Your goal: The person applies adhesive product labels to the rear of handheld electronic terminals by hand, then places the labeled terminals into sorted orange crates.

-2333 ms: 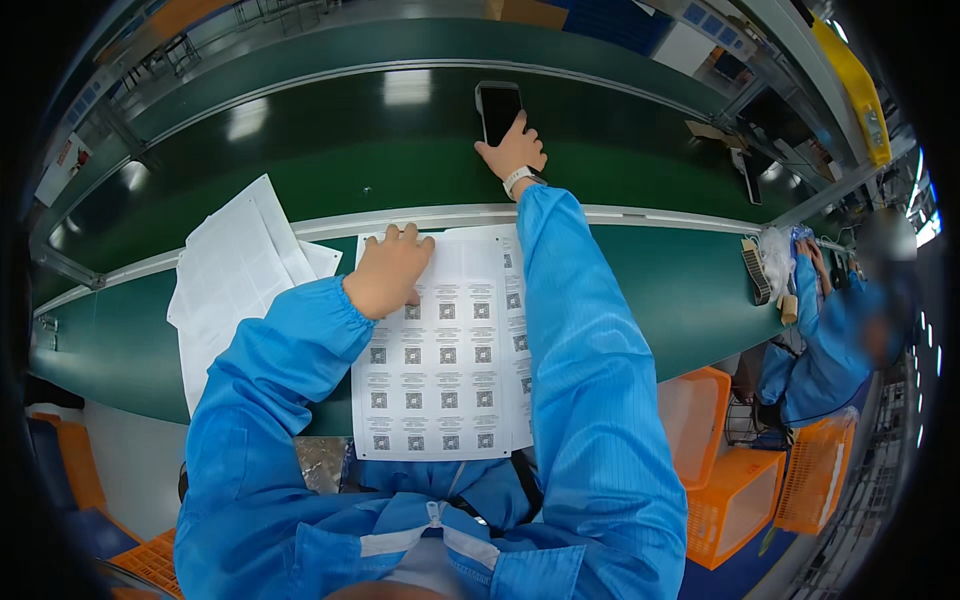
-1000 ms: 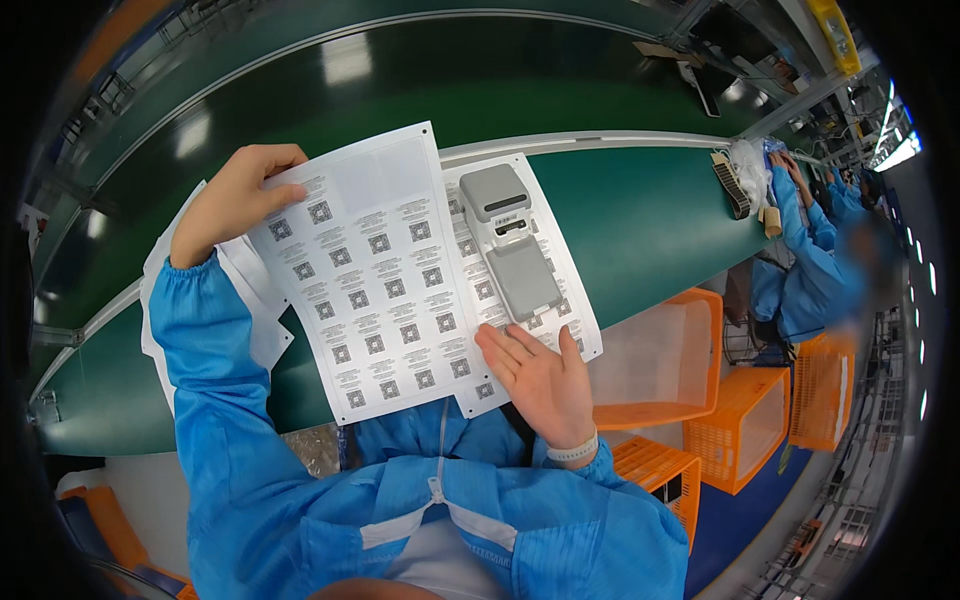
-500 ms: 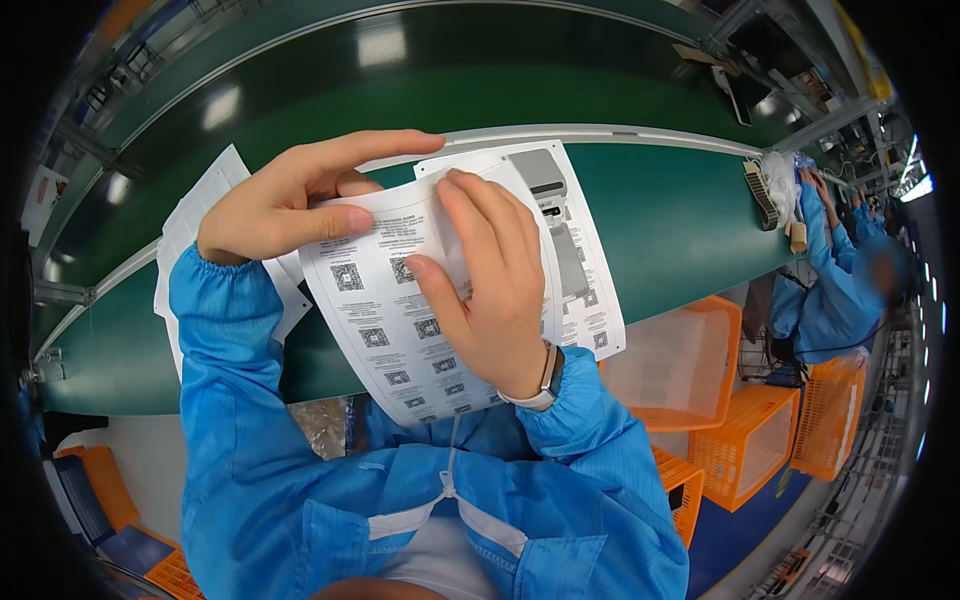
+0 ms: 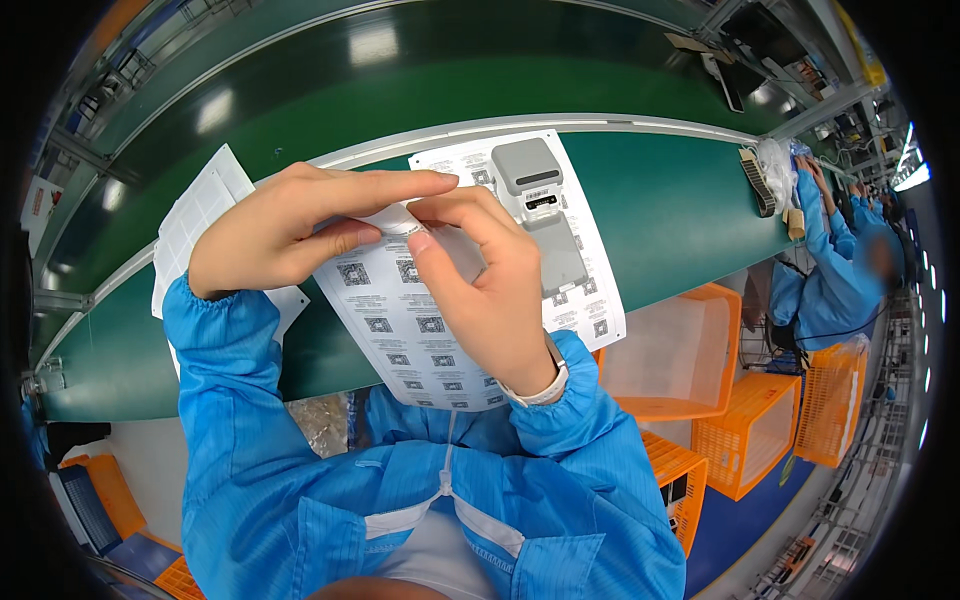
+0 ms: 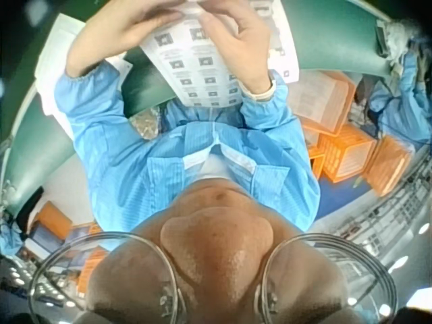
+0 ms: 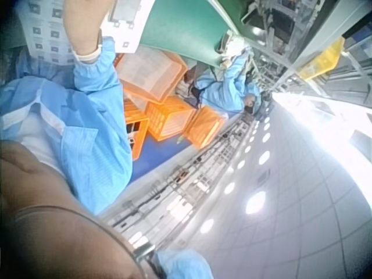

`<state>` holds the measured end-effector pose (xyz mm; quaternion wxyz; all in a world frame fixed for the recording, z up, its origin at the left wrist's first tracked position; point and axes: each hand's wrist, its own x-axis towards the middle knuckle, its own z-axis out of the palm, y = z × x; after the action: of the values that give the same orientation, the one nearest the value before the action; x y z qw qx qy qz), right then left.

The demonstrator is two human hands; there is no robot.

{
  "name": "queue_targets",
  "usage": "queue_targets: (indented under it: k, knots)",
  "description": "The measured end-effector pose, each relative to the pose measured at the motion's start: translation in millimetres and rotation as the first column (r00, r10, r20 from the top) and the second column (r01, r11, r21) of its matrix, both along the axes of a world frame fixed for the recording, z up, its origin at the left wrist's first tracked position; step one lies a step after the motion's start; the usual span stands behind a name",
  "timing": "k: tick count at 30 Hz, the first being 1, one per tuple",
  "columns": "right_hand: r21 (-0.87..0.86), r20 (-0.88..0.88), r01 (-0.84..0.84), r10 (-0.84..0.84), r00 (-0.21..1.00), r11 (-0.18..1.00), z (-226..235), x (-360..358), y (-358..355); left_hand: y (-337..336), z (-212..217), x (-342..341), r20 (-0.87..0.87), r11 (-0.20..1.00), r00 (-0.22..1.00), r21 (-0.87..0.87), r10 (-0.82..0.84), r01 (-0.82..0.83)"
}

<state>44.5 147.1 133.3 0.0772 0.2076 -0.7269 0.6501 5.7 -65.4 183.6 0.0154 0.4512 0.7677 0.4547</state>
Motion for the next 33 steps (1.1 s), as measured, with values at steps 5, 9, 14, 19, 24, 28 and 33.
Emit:
queue_targets:
  k: [5,9,14,19,24,28,33]
  knots:
    - [-0.068,0.099,-0.048,0.055,0.994,0.997,-0.5,1.5,-0.9,1.9,4.2,8.0,0.016,0.996,0.998,-0.070,0.063,-0.062]
    - [-0.172,0.118,-0.036,0.057,0.991,0.984,0.8,7.8,1.7,8.5,12.8,14.2,-0.036,0.995,0.996,-0.042,0.085,-0.087]
    - [-0.177,0.127,-0.049,0.073,0.989,0.983,2.9,11.0,4.3,10.8,13.9,19.7,0.108,0.979,0.977,-0.106,0.183,-0.172]
    - [-0.256,0.344,-0.074,0.162,0.925,0.964,4.7,6.1,9.5,11.5,1.8,11.8,0.011,0.992,0.994,-0.066,0.107,-0.106]
    - [-0.299,0.359,-0.050,0.161,0.919,0.953,0.2,4.3,10.6,12.7,-3.5,5.2,-0.017,0.996,0.997,-0.056,0.069,-0.070]
    - [-0.263,0.296,0.013,0.068,0.953,0.965,-4.6,2.8,9.1,14.4,-3.1,6.9,0.058,0.989,0.993,-0.112,0.108,-0.101]
    - [-0.322,0.426,-0.085,0.224,0.876,0.943,-3.6,-6.4,22.8,16.2,-1.0,5.9,0.087,0.981,0.990,-0.168,0.109,-0.094]
